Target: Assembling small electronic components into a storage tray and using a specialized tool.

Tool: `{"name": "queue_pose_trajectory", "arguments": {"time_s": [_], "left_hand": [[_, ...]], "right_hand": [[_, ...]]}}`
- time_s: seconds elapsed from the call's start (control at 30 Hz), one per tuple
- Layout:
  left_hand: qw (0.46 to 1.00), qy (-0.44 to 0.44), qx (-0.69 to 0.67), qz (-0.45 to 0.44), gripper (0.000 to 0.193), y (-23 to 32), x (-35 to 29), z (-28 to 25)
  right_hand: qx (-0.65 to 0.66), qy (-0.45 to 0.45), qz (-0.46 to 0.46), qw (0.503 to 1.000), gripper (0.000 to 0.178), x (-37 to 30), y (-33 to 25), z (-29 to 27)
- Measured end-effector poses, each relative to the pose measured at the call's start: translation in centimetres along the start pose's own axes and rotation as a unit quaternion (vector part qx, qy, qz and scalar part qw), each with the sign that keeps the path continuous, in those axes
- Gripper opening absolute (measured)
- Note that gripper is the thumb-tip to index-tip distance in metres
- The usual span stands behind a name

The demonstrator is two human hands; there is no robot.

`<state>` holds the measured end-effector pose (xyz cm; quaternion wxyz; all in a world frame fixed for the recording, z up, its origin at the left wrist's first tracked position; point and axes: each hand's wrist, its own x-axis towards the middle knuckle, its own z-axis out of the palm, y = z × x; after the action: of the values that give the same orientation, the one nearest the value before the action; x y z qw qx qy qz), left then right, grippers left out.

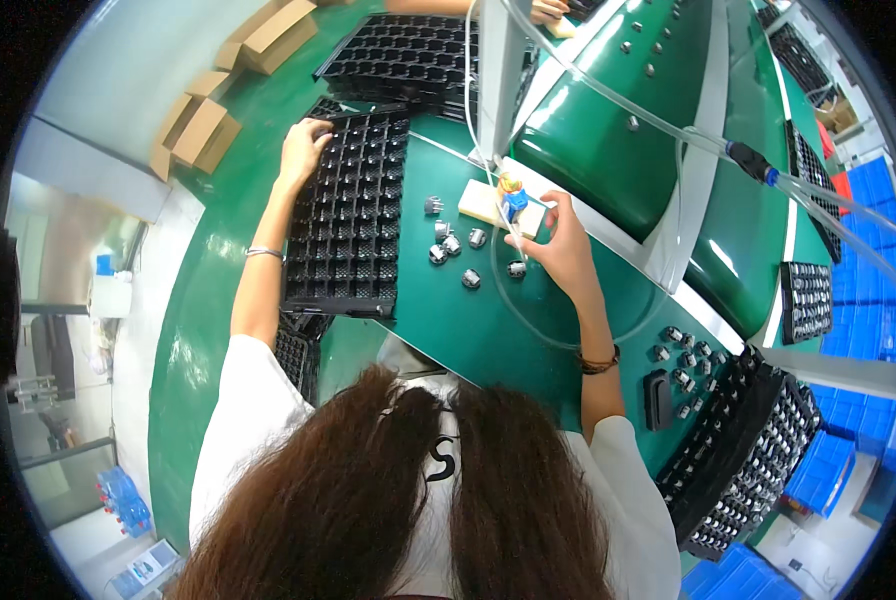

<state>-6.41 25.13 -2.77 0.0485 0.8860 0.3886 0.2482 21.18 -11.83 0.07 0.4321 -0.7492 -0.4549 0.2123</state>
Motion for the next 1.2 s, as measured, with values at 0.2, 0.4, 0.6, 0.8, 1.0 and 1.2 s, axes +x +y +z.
{"name": "queue_pose_trajectory", "arguments": {"time_s": [0.2, 0.4, 0.6, 0.8, 1.0, 1.2], "left_hand": [[0.984, 0.075, -0.156, -0.035, 0.019, -1.1, 1.2, -0.1], [0.994, 0.03, -0.088, -0.065, 0.021, -2.8, 0.8, -1.7], [0.995, -0.014, -0.062, -0.076, 0.021, -1.4, 1.0, -1.3], [0.997, 0.011, 0.011, -0.074, 0.021, -1.9, 1.8, -0.2], [0.99, 0.015, -0.085, -0.115, 0.018, -2.4, 1.8, 0.5], [0.988, 0.037, -0.056, -0.136, 0.021, -0.5, 1.9, 0.8]], "right_hand": [[0.027, 0.025, -0.001, 0.999, 0.051, -0.8, 0.7, -1.0], [0.083, 0.057, -0.004, 0.995, 0.038, -0.6, 1.6, -0.7], [0.08, 0.059, 0.005, 0.995, 0.036, -0.1, 0.8, -0.1], [0.093, 0.026, 0.009, 0.995, 0.035, 0.7, 0.0, 1.4], [0.052, 0.048, -0.073, 0.995, 0.058, 0.9, -1.8, 2.5], [0.045, 0.062, -0.068, 0.995, 0.058, 1.4, -1.3, 2.8]]}}
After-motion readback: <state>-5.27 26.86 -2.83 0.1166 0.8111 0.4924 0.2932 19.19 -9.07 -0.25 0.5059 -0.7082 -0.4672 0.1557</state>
